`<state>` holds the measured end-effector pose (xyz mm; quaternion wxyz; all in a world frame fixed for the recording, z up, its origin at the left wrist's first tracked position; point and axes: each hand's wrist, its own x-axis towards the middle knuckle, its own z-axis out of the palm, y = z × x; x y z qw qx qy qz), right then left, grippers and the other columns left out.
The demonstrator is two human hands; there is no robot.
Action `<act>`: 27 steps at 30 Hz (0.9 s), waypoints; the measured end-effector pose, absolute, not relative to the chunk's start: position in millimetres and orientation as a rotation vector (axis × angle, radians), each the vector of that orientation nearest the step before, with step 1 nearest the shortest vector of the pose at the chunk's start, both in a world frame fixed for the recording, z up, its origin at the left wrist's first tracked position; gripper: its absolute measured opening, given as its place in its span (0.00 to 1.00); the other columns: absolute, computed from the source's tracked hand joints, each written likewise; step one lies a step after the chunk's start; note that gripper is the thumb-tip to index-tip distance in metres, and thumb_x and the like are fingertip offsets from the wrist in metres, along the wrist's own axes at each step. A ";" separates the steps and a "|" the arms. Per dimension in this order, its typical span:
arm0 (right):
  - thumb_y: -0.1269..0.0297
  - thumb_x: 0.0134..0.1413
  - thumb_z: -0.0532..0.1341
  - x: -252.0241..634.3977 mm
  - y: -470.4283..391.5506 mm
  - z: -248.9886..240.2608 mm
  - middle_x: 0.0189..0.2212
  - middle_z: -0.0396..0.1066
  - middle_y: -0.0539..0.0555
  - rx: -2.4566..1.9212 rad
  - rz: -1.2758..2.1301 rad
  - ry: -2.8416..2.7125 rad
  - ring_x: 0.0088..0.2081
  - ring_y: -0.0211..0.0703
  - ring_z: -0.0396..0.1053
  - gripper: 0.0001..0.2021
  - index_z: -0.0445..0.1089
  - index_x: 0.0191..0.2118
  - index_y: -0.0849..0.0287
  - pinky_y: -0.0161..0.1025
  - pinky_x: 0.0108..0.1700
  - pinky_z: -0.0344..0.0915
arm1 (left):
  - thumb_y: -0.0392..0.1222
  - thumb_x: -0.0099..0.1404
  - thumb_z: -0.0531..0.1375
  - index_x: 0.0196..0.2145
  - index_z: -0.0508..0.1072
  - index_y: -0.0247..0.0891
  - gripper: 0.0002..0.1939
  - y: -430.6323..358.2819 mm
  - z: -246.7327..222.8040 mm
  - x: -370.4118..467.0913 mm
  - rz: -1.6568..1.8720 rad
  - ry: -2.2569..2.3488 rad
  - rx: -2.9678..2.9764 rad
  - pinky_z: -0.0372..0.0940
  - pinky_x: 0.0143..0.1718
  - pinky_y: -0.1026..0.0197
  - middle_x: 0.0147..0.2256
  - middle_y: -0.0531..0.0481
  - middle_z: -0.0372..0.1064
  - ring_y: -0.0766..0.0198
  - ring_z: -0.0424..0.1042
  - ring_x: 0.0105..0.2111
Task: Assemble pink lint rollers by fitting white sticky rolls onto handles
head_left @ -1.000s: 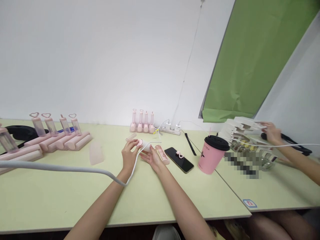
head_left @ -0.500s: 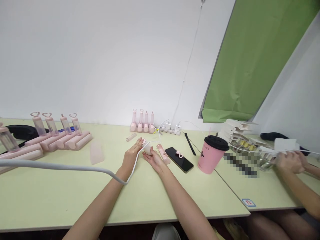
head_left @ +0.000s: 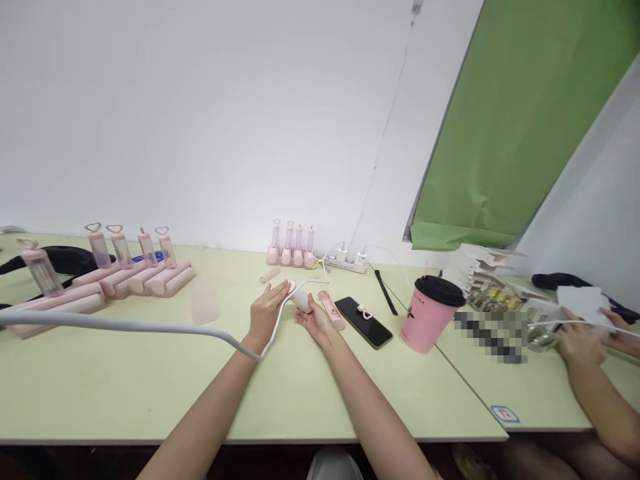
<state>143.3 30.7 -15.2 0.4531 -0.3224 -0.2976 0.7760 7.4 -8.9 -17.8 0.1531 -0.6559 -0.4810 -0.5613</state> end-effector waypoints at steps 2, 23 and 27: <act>0.60 0.60 0.52 143.7 32.7 -14.3 0.23 0.64 0.52 -0.826 1.907 -0.723 0.23 0.35 0.64 0.11 0.58 0.40 0.64 0.31 0.29 0.63 | 0.41 0.66 0.50 0.48 0.71 0.43 0.16 -7.9 -15.1 7.7 -1.613 -1.402 -1.894 0.62 0.52 0.54 0.48 0.52 0.65 0.59 0.64 0.51; 0.52 0.61 0.49 145.8 28.0 -5.5 0.23 0.63 0.53 -0.905 1.980 -0.798 0.19 0.32 0.59 0.19 0.61 0.36 0.67 0.29 0.24 0.58 | 0.40 0.66 0.51 0.57 0.62 0.40 0.21 -13.5 -11.6 9.9 -1.336 -1.381 -1.943 0.57 0.52 0.60 0.54 0.51 0.59 0.60 0.62 0.53; 0.52 0.60 0.49 146.1 32.2 -11.5 0.25 0.64 0.52 -0.934 1.910 -0.866 0.18 0.31 0.60 0.18 0.60 0.39 0.66 0.30 0.23 0.58 | 0.41 0.65 0.52 0.55 0.64 0.43 0.21 -12.6 -15.6 12.6 -1.407 -1.401 -1.922 0.60 0.49 0.61 0.52 0.51 0.62 0.60 0.64 0.50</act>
